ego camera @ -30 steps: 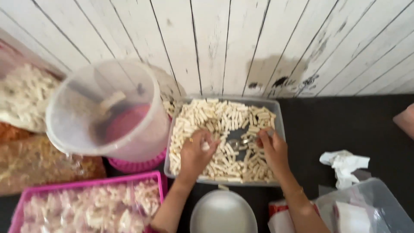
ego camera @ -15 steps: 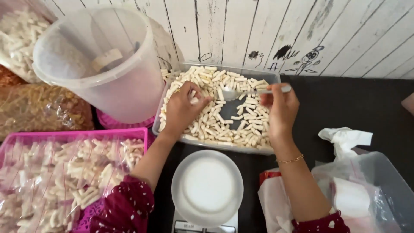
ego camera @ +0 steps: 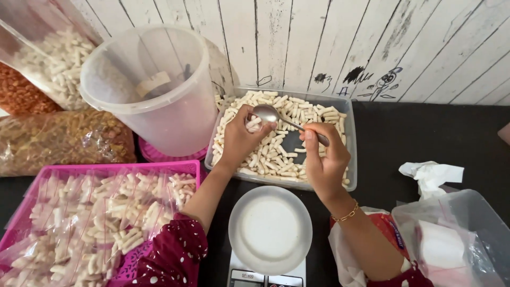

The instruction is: Portioning and packaging small snacks into plastic bags using a spoon and a digital scale.

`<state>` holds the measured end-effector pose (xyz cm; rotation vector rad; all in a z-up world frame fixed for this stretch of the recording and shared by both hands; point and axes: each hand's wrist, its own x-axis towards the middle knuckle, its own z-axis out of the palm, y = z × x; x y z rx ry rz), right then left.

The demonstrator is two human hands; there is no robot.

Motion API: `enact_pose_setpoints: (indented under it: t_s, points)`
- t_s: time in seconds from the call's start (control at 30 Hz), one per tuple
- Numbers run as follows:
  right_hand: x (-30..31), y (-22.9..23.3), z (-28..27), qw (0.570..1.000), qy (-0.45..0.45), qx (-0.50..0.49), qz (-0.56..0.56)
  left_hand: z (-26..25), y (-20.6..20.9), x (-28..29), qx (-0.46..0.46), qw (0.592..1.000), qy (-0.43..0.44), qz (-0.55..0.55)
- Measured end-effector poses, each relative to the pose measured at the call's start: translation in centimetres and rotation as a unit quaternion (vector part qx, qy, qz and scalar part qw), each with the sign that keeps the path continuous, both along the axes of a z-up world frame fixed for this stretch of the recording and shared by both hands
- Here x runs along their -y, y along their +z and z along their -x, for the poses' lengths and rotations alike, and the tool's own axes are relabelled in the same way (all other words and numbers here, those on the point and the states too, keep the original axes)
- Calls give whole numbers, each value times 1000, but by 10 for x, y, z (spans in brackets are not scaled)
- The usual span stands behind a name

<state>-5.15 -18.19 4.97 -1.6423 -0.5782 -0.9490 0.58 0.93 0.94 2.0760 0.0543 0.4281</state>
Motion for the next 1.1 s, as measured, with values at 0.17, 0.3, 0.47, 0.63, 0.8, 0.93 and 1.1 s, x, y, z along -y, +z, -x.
enact_pose_setpoints:
  t_s: [0.17, 0.3, 0.47, 0.63, 0.8, 0.93, 1.1]
  points:
    - [2, -9, -8, 999, 29, 8, 35, 2, 3, 17, 16, 1000, -24, 7]
    - [7, 3, -5, 998, -4, 37, 47, 5, -3, 5, 14, 999, -39, -13]
    - [10, -5, -16, 999, 10, 28, 24, 1, -8, 6, 39, 998, -40, -24]
    - [32, 5, -30, 992, -76, -58, -82, -2, -7, -1, 34, 997, -76, 5]
    - [62, -34, -71, 942, -57, -330, -2, 35, 60, 3, -68, 949, -95, 294]
    - [76, -42, -76, 911, 4, -412, -15, 6, 39, -16, -29, 966, -141, 214]
    - [95, -68, -95, 849, -26, -422, 318, 71, 73, -7, 43, 934, -269, 231]
